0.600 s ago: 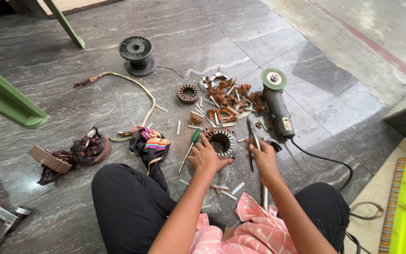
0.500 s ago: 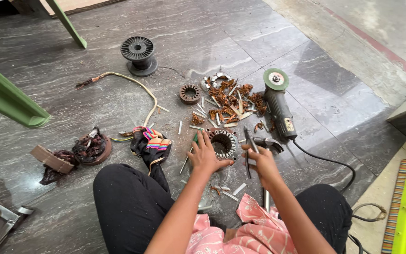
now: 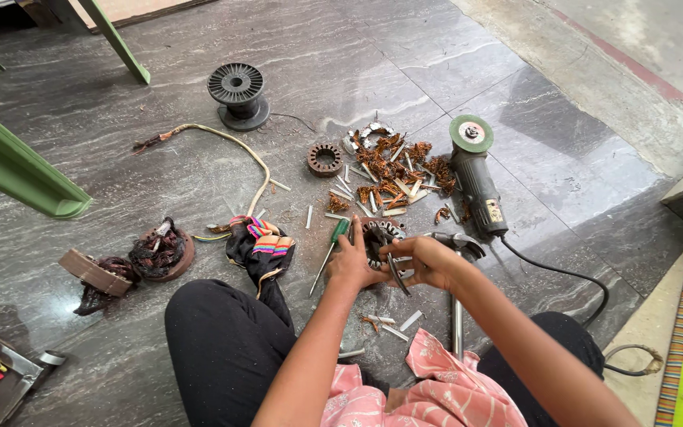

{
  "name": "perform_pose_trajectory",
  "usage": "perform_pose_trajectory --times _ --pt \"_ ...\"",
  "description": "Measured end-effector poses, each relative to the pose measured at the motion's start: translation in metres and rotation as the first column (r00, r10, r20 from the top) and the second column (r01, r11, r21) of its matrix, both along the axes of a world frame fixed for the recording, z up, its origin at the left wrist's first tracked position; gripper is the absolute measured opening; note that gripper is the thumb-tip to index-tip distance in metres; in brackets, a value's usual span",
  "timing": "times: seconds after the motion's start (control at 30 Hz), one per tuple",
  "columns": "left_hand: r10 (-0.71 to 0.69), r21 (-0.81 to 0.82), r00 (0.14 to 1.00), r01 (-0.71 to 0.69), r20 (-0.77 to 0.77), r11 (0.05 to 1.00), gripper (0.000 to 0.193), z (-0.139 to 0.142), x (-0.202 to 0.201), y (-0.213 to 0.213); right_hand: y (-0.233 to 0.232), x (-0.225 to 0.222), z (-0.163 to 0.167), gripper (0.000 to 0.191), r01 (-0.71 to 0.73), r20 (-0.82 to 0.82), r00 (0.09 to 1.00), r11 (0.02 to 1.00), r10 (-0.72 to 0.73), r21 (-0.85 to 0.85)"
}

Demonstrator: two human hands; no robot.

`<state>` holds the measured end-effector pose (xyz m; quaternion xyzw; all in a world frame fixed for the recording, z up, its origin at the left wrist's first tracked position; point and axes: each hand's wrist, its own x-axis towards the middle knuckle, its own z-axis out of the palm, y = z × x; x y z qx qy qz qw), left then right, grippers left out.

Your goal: The person sits on the floor and uses a hammer and a metal rod to tap and remove small white plastic pieces from a circular motor stator. The person repeatedly rotates the stator and continues tapping until the pieces are dislodged.

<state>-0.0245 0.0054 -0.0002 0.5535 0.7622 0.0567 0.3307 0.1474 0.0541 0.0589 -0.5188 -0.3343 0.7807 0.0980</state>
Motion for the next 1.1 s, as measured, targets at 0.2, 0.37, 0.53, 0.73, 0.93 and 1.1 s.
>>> perform_pose_trajectory --times 0.2,0.37,0.53,0.73,0.93,1.1 --pt "0.012 0.022 0.998 -0.013 0.065 1.000 0.167 0.010 0.001 -0.006 0.028 -0.004 0.005 0.042 -0.073 0.128 0.989 0.997 0.077 -0.035" --pt "0.013 0.012 0.997 -0.014 0.079 1.000 0.169 0.014 0.003 -0.005 0.048 -0.002 0.025 0.043 -0.190 0.197 0.960 0.979 0.200 -0.067" --pt "-0.008 0.012 0.998 0.007 0.061 1.000 0.168 0.011 0.005 -0.004 0.061 -0.010 0.035 0.039 -0.248 0.263 0.929 0.965 0.261 -0.083" --pt "-0.015 0.009 0.998 0.015 0.061 1.000 0.168 0.008 0.004 -0.002 0.073 -0.012 0.028 0.033 -0.301 0.301 0.905 0.952 0.302 -0.049" --pt "-0.024 -0.005 0.999 0.024 0.026 1.000 0.166 0.017 0.005 -0.005 0.065 -0.011 0.011 0.022 -0.296 0.269 0.920 0.955 0.284 0.003" --pt "-0.066 0.168 0.959 0.116 -0.277 0.979 0.160 0.023 0.010 -0.013 0.045 -0.012 0.001 0.014 -0.216 0.235 0.953 0.973 0.191 0.082"
